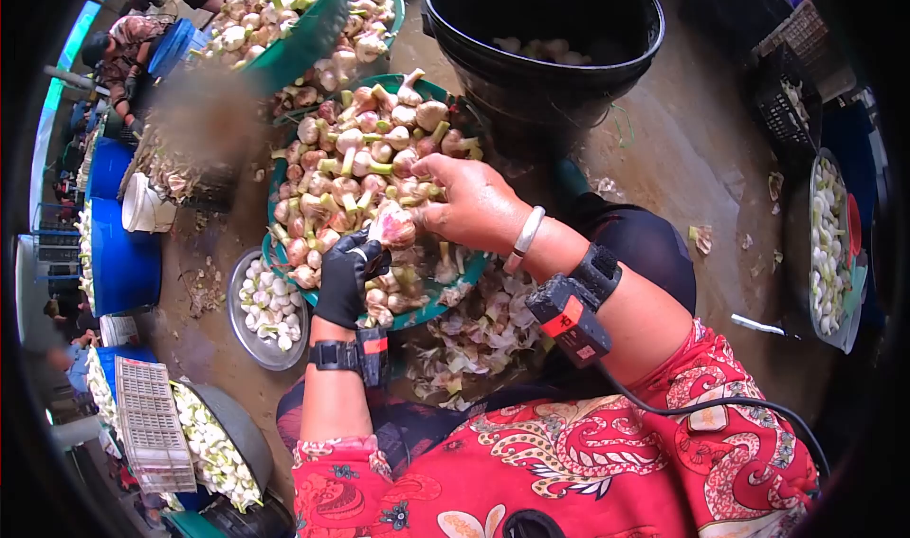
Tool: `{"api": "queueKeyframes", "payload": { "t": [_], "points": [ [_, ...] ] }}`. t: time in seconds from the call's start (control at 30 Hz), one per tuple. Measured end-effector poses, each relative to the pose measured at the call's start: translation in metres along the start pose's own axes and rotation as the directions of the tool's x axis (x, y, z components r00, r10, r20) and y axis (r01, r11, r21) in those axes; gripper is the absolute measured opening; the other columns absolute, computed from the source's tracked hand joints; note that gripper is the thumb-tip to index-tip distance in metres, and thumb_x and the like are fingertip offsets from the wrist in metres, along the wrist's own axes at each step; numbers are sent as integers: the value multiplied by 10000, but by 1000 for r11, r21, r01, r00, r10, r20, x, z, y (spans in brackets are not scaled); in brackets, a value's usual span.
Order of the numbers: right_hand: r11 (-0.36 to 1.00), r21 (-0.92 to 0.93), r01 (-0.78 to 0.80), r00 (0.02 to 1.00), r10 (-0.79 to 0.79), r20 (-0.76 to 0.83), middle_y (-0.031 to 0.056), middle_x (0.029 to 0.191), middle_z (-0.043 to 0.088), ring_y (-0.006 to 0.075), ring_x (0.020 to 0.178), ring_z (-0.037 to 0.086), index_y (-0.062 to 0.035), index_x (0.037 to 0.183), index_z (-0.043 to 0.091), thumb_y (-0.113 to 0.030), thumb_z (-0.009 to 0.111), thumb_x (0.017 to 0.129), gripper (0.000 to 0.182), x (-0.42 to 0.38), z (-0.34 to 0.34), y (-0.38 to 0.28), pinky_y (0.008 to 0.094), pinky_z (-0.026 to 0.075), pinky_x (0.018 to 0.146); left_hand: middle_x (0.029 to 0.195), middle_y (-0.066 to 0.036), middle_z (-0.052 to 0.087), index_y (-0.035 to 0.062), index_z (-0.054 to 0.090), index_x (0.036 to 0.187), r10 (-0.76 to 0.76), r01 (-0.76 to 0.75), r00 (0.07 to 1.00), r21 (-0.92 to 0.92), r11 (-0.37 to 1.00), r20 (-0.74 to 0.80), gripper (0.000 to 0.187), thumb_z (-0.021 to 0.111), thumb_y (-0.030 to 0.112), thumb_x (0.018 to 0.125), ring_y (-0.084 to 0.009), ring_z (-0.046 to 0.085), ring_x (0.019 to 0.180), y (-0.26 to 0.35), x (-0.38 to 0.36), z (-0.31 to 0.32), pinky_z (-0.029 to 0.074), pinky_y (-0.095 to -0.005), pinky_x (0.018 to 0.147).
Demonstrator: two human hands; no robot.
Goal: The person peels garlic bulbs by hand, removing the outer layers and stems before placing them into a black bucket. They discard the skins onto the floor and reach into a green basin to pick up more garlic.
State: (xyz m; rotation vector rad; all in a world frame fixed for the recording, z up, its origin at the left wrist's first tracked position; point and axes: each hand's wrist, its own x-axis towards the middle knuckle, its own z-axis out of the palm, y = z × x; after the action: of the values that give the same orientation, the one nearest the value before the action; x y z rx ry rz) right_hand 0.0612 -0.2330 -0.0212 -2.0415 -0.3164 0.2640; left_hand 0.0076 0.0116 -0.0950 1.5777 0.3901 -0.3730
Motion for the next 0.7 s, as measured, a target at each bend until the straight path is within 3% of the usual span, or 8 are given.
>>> {"api": "queueKeyframes", "payload": {
  "t": [0.1,0.13,0.2,0.23,0.27,0.33,0.47,0.7],
  "points": [
    [941,327,-86,974,10,227,134,1063,637,182,927,621,-101,1405,398,-42,708,707,766,0,13,-15,307,502,807,895,-94,662,-67,590,1115,116,-116,990,-6,993,74,279,550,108,901,-179,663,810,72,-42,8,553,-297,736],
    [864,502,-43,960,-104,261,183,1186,600,256,1109,573,-73,1425,362,-124,742,674,844,3,19,-16,338,446,949,913,-96,661,-69,591,1110,165,-168,982,28,985,91,268,549,97,903,-182,662,830,78,-50,8,555,-304,743],
    [768,629,-119,937,-123,327,162,1176,595,238,1095,574,-64,1369,424,-51,724,658,772,4,30,-16,335,464,921,967,-101,659,-68,607,1077,368,-387,921,220,895,125,230,564,69,897,-183,659,861,83,-63,9,557,-318,771],
    [755,636,-156,923,-118,367,153,1157,597,250,1087,581,-65,1345,447,-17,707,655,739,5,31,-18,338,472,904,974,-94,663,-58,629,1041,198,-195,980,-86,977,29,204,603,56,874,-163,649,868,87,-66,13,541,-299,784],
    [757,635,-154,922,-120,367,153,1157,597,250,1087,581,-65,1345,447,-17,707,655,739,4,35,-19,338,472,904,978,-90,665,-50,637,1027,214,-215,976,-12,977,-43,192,616,51,865,-153,643,865,86,-67,14,527,-284,791],
    [907,211,365,927,-376,12,118,1197,559,250,1063,580,-131,1314,470,83,685,620,757,2,42,-21,334,484,883,981,-86,666,-43,644,1013,235,-230,966,57,972,-109,180,629,45,857,-144,636,862,83,-67,15,513,-270,799],
    [853,98,512,858,-513,-15,143,1191,540,365,1079,536,-146,1279,496,95,673,608,735,1,38,-25,398,480,896,957,-78,670,-29,652,1021,353,-326,929,208,922,-110,184,637,58,860,-136,622,874,76,-60,13,493,-269,798],
    [786,97,611,790,-613,-16,148,1202,551,358,1083,558,-127,1245,534,148,636,582,725,3,35,-25,385,503,850,916,-90,675,-22,670,967,496,-442,868,498,746,27,155,639,62,841,-169,629,836,84,-65,14,487,-298,763]
  ]
}}
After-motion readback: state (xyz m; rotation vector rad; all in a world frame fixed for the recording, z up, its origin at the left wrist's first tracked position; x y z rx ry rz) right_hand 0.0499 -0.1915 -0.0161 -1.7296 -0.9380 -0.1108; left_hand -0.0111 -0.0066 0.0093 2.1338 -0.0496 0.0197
